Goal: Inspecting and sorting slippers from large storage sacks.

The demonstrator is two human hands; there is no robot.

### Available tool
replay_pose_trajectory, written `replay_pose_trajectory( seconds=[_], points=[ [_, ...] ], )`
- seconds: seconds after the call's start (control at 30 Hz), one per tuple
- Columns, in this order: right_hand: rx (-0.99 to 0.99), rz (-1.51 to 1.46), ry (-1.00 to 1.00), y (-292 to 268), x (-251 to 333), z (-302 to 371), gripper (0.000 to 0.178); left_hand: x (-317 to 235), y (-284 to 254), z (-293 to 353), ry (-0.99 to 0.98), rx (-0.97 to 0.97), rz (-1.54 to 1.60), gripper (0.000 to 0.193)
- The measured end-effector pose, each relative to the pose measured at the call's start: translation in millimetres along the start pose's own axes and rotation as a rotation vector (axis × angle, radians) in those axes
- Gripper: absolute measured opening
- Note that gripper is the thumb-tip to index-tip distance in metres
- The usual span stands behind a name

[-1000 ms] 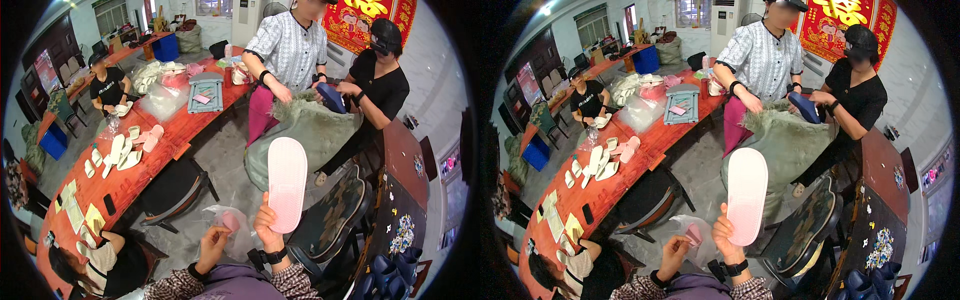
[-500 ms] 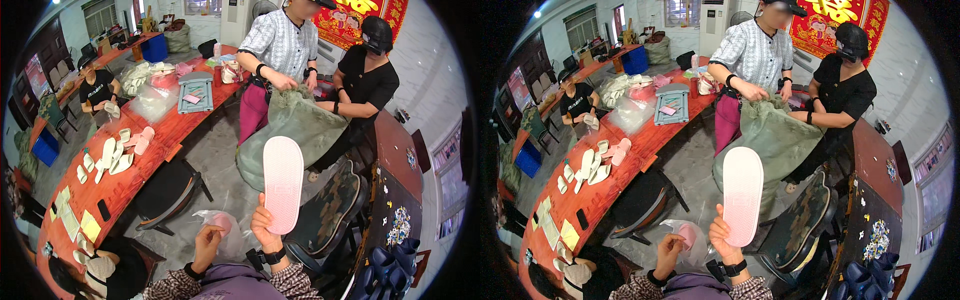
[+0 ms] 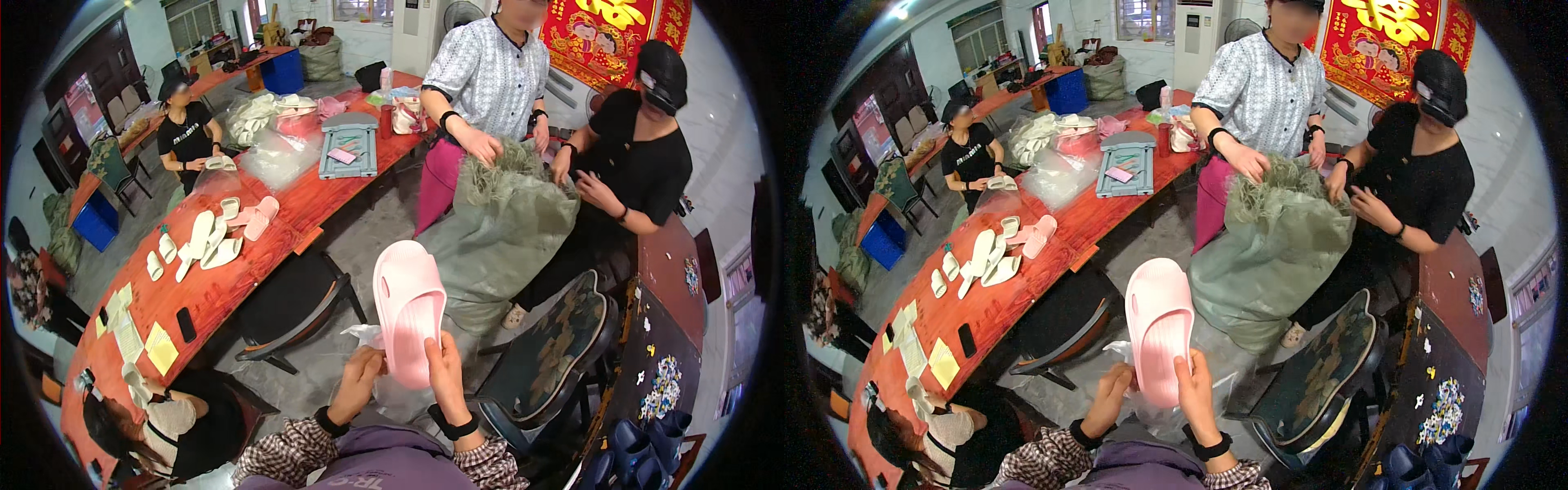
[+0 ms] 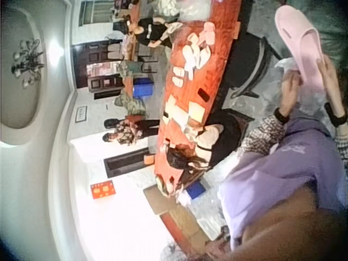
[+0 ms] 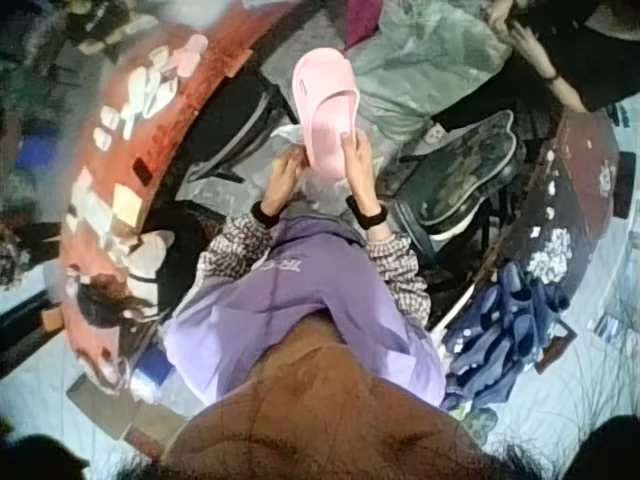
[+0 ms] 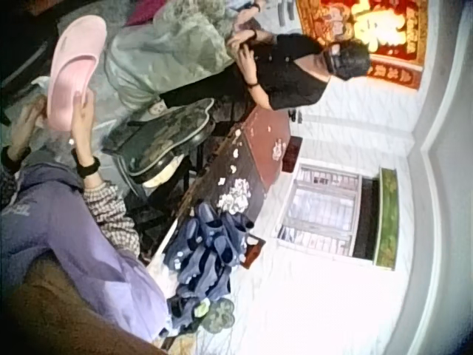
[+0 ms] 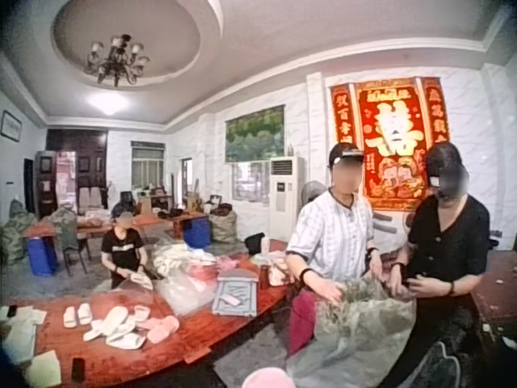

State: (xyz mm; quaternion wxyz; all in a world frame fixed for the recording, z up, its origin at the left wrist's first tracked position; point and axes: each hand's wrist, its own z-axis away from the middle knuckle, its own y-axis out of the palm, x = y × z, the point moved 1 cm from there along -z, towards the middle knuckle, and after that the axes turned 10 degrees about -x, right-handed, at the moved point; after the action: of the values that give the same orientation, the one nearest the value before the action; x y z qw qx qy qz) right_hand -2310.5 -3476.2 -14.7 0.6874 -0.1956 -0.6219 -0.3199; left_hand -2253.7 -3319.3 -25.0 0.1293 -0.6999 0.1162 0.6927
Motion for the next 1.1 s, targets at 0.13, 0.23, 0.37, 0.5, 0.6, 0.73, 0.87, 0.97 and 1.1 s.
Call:
replay_pose_trajectory(
  seconds=[0.13, 0.23, 0.37, 0.5, 0.6, 0.73, 0.87, 0.97, 1.1],
  points=[
    [0.003, 0.155, -0.142, 4, -5, 2, 0.029, 6, 10, -7, 0.036, -0.023, -0.012, 0.019],
    [-0.022, 0.267, -0.206, 6, 3, 4, 0.028, 4, 19, -8, -0.021, -0.087, 0.037, 0.02],
    [-0.005, 0.288, -0.2, 11, -1, -2, 0.027, 3, 18, -12, -0.056, -0.12, 0.112, 0.022],
    [0.036, 0.295, -0.088, 23, -2, -5, 0.027, 4, 8, -14, -0.198, -0.147, 0.154, 0.022],
    [0.065, 0.255, -0.087, 40, -4, -7, 0.027, 6, -5, -17, -0.219, -0.173, 0.164, 0.021],
    [0.15, 0.207, -0.095, 56, -19, -13, 0.032, 27, -19, -23, -0.165, -0.205, 0.177, 0.022],
    [0.261, 0.215, -0.006, 82, -15, -8, 0.034, 51, -40, -24, -0.158, -0.248, 0.18, 0.024],
    [0.28, 0.159, 0.038, 97, -22, -6, 0.031, 61, -52, -25, -0.147, -0.277, 0.128, 0.028],
    [0.291, 0.145, 0.044, 108, -27, -2, 0.03, 56, -64, -17, -0.175, -0.304, 0.131, 0.029]
  ],
)
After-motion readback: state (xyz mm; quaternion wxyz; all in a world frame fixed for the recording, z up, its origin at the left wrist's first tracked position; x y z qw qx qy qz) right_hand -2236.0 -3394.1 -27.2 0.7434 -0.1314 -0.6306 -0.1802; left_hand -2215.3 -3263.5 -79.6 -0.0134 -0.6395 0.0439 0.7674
